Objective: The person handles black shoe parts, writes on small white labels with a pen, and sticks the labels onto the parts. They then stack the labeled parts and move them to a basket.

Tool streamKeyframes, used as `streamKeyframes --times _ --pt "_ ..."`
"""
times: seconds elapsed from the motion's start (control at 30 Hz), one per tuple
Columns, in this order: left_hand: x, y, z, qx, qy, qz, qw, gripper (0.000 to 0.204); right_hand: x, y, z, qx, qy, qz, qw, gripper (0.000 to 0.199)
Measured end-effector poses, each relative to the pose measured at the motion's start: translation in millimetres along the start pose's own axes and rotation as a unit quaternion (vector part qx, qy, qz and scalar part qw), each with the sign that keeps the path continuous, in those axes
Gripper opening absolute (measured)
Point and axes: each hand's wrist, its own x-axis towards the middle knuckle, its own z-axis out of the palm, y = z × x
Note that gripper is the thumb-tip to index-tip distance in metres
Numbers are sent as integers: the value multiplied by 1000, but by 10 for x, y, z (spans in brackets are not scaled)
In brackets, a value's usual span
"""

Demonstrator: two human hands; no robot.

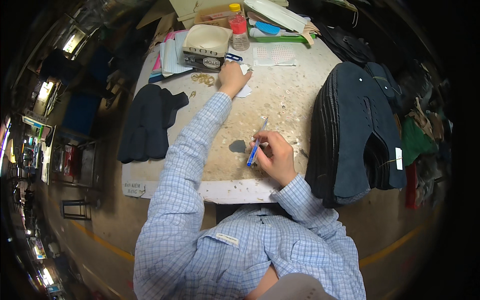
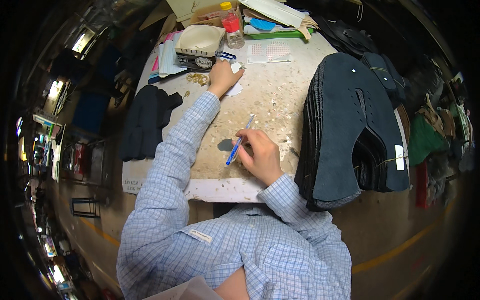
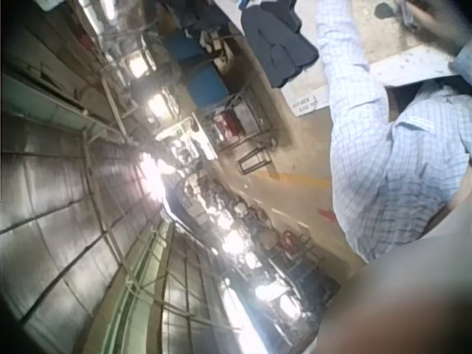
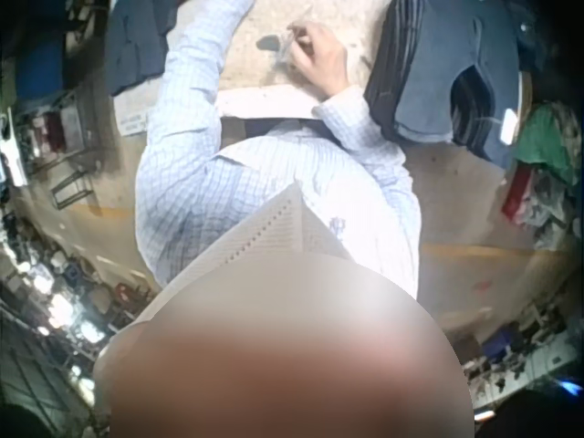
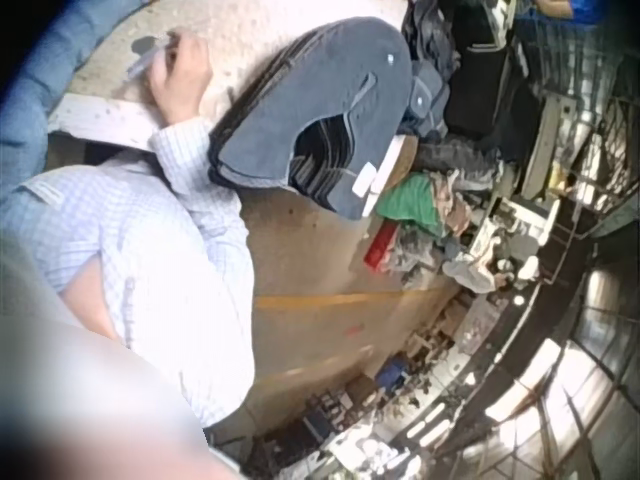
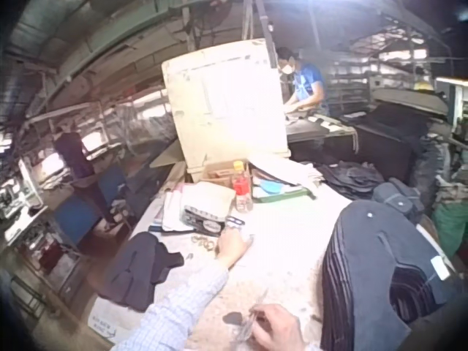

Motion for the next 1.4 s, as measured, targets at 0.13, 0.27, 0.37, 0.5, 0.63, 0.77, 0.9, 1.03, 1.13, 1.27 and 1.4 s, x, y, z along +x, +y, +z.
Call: streamKeyframes --times 0.13,0.27,0.37,0.5,0.63,0.77,0.9,1.03,1.13,1.27,1.4 --pt "132 -43 42 -79 -127 -76 986 60 9 -1 -19 6 30 4 1000 19" --pt "86 -171 -136 -117 -129 -44 984 60 14 -16 -22 0 32 -6 999 18" --pt "-138 -214 -428 -150 -82 5 985 58 20 -38 -23 20 57 21 998 18" --pt "-744 -231 -951 -222 -171 48 959 48 11 -52 -67 26 94 73 993 13" --pt "-1465 -224 -1345 -255 -201 102 940 47 9 -16 -90 93 87 128 984 18" --pt "-2083 -175 -1519 -353 -145 109 918 42 16 44 -43 210 70 154 963 35" --pt "-2508 -35 -1409 -279 -86 56 955 32 16 65 -4 259 10 222 940 34" --pt "-2730 94 -1246 -253 -46 92 962 28 -20 23 -41 247 -38 227 941 20" --pt "-2883 149 -1228 -266 -49 139 953 27 -152 -36 -110 183 -65 222 956 18" --pt "-3049 209 -1231 -257 -23 124 958 28 -363 -58 -171 72 -113 181 974 18" --pt "-3134 234 -1193 -243 -11 154 958 28 -450 -8 -135 32 -84 209 974 28"
